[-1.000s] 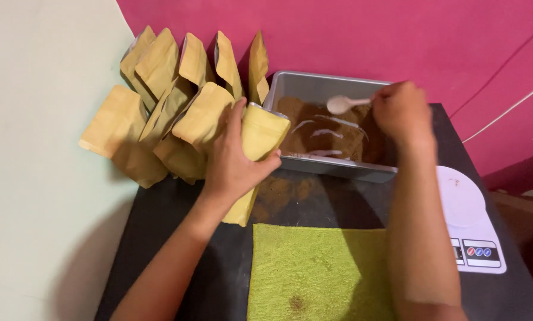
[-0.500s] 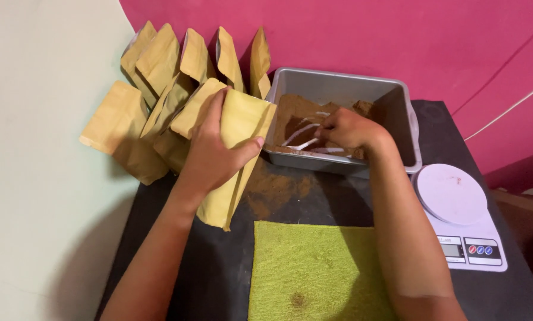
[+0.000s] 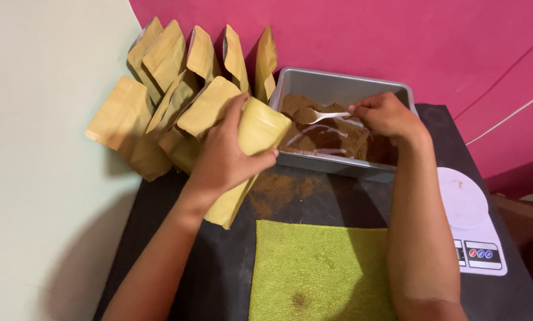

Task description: Packaging powder into paper bags using a spoon and cleaning the workspace spills.

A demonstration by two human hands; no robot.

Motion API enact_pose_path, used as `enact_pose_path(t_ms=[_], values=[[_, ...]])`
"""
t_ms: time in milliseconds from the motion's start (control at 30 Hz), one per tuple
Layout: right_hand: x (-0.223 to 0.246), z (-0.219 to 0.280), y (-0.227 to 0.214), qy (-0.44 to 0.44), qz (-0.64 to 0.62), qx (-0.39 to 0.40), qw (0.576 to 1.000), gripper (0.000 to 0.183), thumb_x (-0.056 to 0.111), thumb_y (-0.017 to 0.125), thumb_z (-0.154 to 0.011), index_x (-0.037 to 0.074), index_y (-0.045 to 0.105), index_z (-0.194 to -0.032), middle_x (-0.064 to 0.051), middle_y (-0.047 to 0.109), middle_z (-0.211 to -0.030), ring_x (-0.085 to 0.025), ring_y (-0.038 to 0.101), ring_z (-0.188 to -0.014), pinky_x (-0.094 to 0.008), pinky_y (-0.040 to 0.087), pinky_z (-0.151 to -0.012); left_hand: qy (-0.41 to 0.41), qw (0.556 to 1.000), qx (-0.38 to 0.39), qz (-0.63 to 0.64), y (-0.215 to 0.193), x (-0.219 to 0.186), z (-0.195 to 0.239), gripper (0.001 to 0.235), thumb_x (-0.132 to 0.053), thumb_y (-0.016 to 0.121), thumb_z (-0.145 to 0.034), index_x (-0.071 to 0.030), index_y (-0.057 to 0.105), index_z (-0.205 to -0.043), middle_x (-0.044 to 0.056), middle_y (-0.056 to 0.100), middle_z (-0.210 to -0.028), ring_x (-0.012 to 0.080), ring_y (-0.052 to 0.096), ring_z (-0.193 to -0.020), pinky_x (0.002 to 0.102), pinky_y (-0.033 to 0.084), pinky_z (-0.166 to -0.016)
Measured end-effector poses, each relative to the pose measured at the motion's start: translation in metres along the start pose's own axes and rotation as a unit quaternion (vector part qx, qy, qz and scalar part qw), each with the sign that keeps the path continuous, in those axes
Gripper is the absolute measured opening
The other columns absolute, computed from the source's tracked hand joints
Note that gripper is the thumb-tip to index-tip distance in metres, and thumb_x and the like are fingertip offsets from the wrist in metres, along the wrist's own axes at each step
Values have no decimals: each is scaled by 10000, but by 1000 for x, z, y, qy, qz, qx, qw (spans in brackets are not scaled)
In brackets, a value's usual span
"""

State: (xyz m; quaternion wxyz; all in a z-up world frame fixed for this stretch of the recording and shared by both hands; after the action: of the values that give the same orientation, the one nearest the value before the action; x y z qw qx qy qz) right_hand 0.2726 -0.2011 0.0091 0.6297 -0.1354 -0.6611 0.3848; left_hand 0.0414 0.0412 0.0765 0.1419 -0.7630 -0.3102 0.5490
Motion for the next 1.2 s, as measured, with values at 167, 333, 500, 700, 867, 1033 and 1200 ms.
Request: enact_pose_path(t_ms=[167,333,500,700,867,1033,1200], values=[[-10,-12,-7,-3,-5,-29,1000,255,283,658,-978,79,799,-1037,-180,612,-677,-221,568,-598,-365,477,-464,-67,991,45,-108,14,20,-6,1144,-434,846,-664,-73,294,-1600,263,501,-1507,457,467,-1408,581,399,-1124],[19,18,-21,-17,-36,-40,998,266,280,656,-979,57,781,-1054,-157,587,-696,-214,542,-634,-343,502,-515,-82,983,68,-148,25,30,-7,1146,-500,819,-660,-96,311,-1604,232,540,-1498,423,399,-1480,586,380,-1149],[57,58,-28,8,-43,2,999,269,274,643,-1063,61,761,-946,10,409,-562,-109,300,-499,-302,229,-483,-56,986,27,-156,32,33,-10,1120,-465,876,-675,-101,306,-1568,145,546,-1508,361,578,-1299,518,490,-993],[95,75,-7,-105,80,13,991,257,268,639,-1025,89,823,-1040,11,437,-577,-122,290,-502,-350,244,-450,-39,988,1,-149,32,31,-10,1124,-455,891,-685,-121,294,-1577,189,489,-1549,382,445,-1441,568,450,-1023],[145,102,12,-324,81,-31,942,163,122,663,-1004,29,796,-1020,-62,766,-853,-144,600,-687,-345,435,-607,-17,992,-18,-127,24,28,-9,1097,-411,905,-704,-88,309,-1567,210,456,-1579,368,330,-1523,556,405,-1088],[152,130,-15,-402,96,-152,898,128,46,663,-1054,-40,758,-1042,-128,746,-921,-219,637,-760,-376,457,-664,-19,995,-33,-89,10,29,-10,1041,-356,864,-723,-59,318,-1558,185,389,-1620,338,369,-1503,487,390,-1122],[127,134,-22,-107,155,-60,980,242,223,625,-1047,76,814,-1086,-61,560,-516,-162,331,-442,-380,272,-442,-19,997,-44,-64,-6,25,-6,1021,-315,844,-788,40,277,-1559,208,364,-1624,360,521,-1378,420,484,-1065]])
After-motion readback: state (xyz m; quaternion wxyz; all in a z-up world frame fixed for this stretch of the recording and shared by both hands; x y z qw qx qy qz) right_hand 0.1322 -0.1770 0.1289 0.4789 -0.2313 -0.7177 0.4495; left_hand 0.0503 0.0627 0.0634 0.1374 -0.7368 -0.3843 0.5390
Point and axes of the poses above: each hand's wrist, its own z-axis away from the middle knuckle, its own y-axis out of the palm, x = y × z, the point moved 7 cm from there along -z, towards the middle knuckle
